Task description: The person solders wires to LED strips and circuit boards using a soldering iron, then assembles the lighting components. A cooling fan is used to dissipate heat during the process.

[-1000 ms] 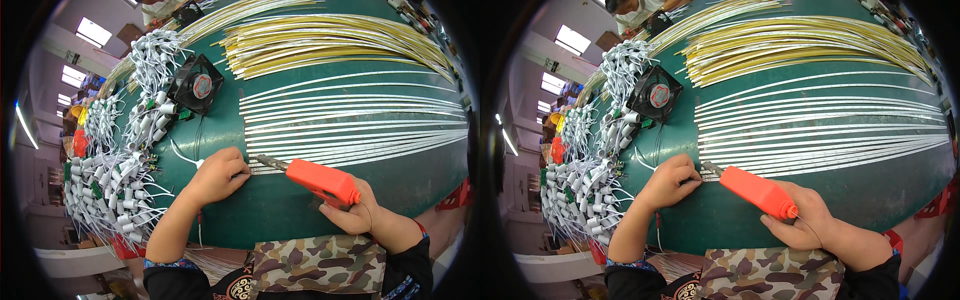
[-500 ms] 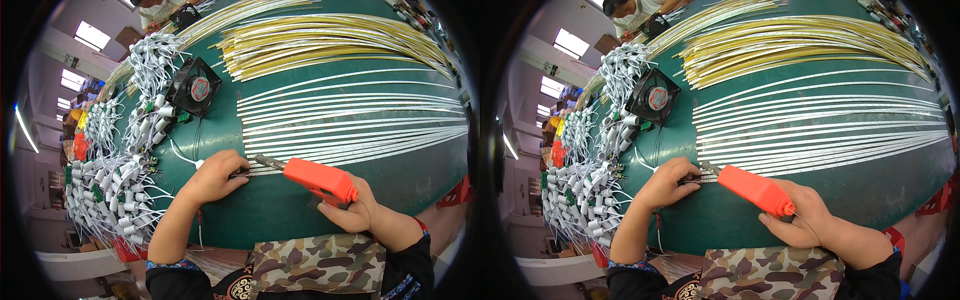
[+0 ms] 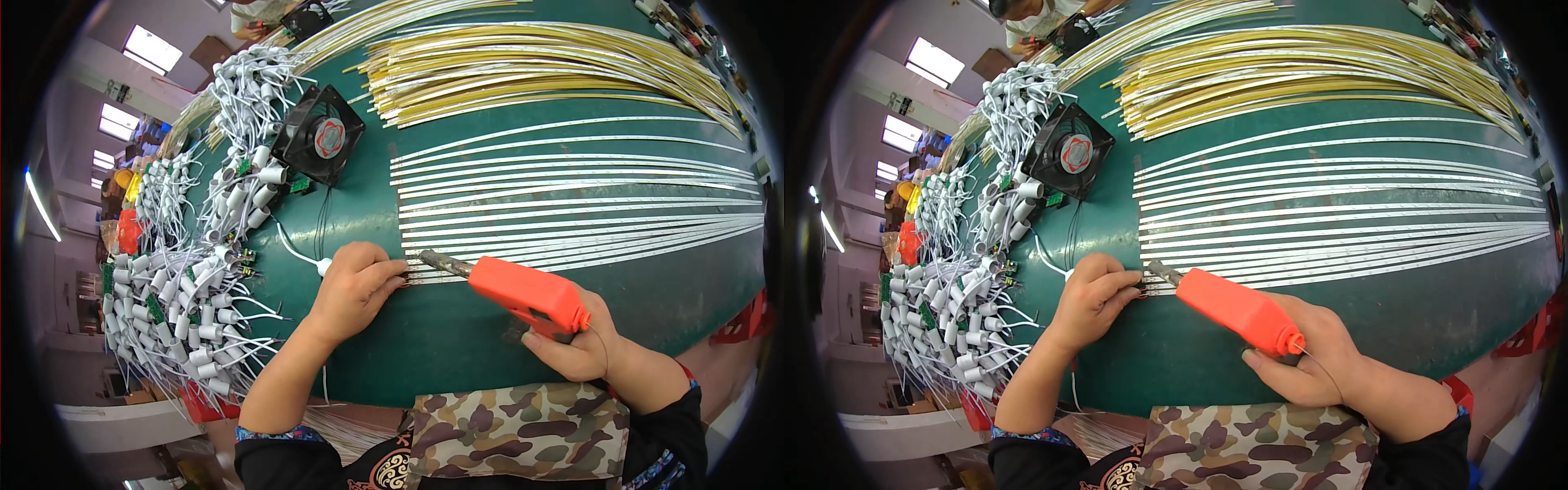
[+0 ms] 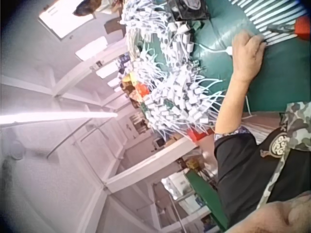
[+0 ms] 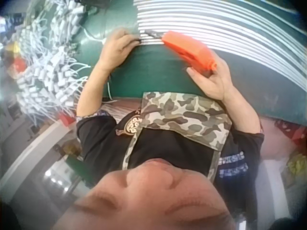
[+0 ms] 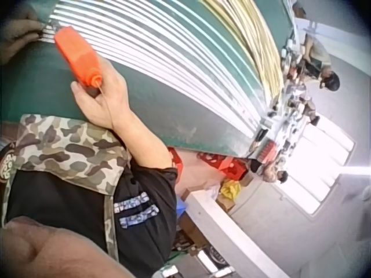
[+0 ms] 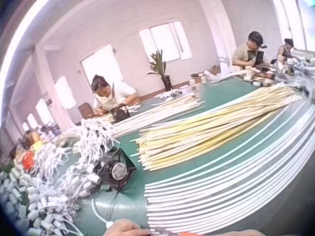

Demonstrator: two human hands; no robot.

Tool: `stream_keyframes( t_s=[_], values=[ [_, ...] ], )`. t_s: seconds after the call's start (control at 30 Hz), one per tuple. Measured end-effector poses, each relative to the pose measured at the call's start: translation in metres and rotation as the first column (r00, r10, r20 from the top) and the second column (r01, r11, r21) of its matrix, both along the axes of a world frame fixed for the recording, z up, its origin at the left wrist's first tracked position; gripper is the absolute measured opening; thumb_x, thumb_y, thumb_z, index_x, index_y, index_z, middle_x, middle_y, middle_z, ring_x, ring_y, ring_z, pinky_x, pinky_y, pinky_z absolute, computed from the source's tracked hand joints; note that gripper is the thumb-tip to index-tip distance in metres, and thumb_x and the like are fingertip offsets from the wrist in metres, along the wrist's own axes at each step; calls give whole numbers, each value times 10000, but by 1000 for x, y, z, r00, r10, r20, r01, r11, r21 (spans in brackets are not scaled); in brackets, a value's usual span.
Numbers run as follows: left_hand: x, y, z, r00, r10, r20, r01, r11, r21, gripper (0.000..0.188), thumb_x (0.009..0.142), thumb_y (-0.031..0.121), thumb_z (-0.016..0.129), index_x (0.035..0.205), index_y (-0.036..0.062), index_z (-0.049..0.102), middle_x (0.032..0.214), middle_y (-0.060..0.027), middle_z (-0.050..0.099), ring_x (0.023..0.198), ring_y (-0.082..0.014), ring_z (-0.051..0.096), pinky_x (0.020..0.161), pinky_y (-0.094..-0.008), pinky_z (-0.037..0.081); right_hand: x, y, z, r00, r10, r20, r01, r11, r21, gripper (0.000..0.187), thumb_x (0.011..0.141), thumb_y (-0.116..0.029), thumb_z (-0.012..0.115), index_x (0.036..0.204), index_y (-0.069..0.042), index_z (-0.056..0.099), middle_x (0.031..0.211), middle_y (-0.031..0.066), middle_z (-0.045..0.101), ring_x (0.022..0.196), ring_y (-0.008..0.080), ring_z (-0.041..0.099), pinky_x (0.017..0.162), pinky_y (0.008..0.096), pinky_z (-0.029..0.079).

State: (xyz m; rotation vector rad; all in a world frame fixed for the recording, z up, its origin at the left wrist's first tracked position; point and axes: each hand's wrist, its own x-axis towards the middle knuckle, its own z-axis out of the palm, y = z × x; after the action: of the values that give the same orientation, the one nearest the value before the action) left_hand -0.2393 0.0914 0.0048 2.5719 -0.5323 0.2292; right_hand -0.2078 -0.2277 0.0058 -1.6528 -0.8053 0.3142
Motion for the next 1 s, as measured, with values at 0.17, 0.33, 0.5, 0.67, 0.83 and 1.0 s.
stream_keyframes(
  t_s=[0.17,0.33,0.5,0.67,0.83,1.0],
  values=[
    [-3,3,-2,994,-47,103,42,998,54,220,707,31,746,908,52,661,877,-74,602,831,-276,578,737,-383,459,-2,2,-2,998,-5,-58,6,1000,10,469,762,-55,690,1199,27,539,849,82,630,694,187,596,643,295,479],
    [-5,2,-5,994,-55,90,50,997,58,230,695,17,738,901,67,646,872,-56,602,862,-266,594,824,-420,471,-1,3,-2,999,0,-49,-1,1000,-17,457,764,-63,693,1186,27,542,838,76,628,674,175,587,625,290,471],
    [-5,5,0,989,-104,100,91,988,125,255,674,-6,715,906,78,648,892,-52,590,886,-254,590,900,-453,463,-2,2,0,998,11,-64,-12,1000,-21,450,766,-68,694,1179,26,542,831,75,628,658,172,583,619,292,469],
    [-5,4,-1,987,-139,78,126,980,155,278,652,-13,700,909,78,649,904,-50,581,900,-250,584,929,-467,453,-1,3,-2,999,29,-18,-30,999,-26,458,767,-67,695,1190,18,538,835,84,633,681,200,605,635,298,477],
    [-1,-1,1,986,-133,100,118,983,141,120,700,22,661,811,68,647,815,-55,552,822,-249,574,926,-445,445,-5,5,-6,999,30,-46,-31,999,-27,480,763,-60,697,1210,5,534,881,103,643,728,227,637,670,310,501],
    [-1,0,0,984,-139,115,123,983,138,115,700,23,654,807,65,644,807,-61,547,821,-252,571,924,-435,443,-5,7,-2,999,51,11,-51,997,-57,486,760,-58,697,1217,-7,536,941,125,644,757,264,651,685,333,516]
  ],
)
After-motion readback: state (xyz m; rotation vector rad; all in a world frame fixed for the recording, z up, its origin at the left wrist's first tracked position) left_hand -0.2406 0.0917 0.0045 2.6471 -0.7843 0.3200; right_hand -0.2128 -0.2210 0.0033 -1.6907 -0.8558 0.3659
